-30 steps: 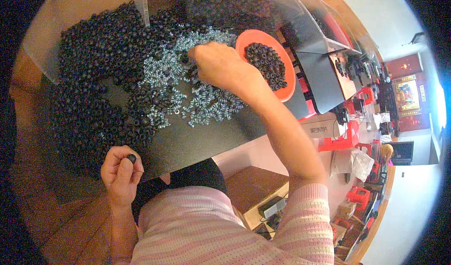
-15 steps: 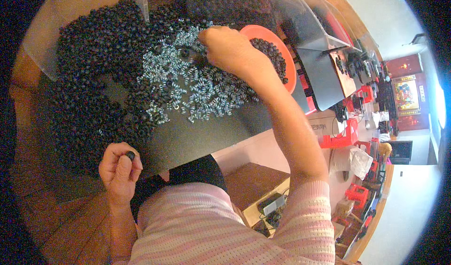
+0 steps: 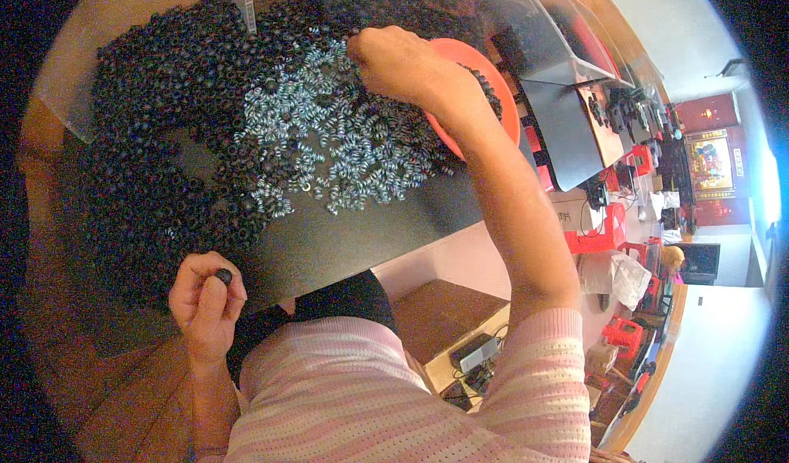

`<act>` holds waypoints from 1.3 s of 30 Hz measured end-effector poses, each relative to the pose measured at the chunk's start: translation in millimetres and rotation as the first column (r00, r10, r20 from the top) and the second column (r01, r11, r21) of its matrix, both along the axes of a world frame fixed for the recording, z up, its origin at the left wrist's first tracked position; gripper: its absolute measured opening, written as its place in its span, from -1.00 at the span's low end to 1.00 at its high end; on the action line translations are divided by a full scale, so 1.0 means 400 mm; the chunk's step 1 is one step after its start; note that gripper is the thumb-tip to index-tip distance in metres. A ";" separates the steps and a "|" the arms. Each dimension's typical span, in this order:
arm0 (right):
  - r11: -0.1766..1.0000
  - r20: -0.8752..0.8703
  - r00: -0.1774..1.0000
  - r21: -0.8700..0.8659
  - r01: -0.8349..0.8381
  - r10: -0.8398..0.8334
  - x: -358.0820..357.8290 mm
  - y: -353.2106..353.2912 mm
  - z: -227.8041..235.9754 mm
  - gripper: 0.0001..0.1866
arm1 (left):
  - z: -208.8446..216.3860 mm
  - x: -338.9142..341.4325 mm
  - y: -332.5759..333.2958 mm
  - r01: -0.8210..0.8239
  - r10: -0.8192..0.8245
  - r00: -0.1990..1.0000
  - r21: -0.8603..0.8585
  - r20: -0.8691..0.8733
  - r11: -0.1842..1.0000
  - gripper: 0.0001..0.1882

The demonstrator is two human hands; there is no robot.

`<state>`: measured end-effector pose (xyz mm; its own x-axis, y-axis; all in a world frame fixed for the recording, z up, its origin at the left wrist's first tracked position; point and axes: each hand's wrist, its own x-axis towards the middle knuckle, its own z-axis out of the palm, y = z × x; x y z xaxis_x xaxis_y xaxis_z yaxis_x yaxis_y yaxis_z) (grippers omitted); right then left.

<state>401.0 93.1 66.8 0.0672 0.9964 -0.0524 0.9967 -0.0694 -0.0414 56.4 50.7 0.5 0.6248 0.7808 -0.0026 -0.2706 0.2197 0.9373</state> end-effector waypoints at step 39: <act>0.950 -0.456 0.852 0.280 -0.137 0.257 -0.134 -0.049 -0.028 -0.84 | -0.003 -0.008 0.012 -0.014 0.020 0.999 -0.129 0.048 0.992 -0.73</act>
<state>347.4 73.7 55.5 -0.1055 0.9733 0.2037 0.8382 0.1973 -0.5085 53.1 55.4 -0.5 0.6134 0.7863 -0.0738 -0.3198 0.3327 0.8871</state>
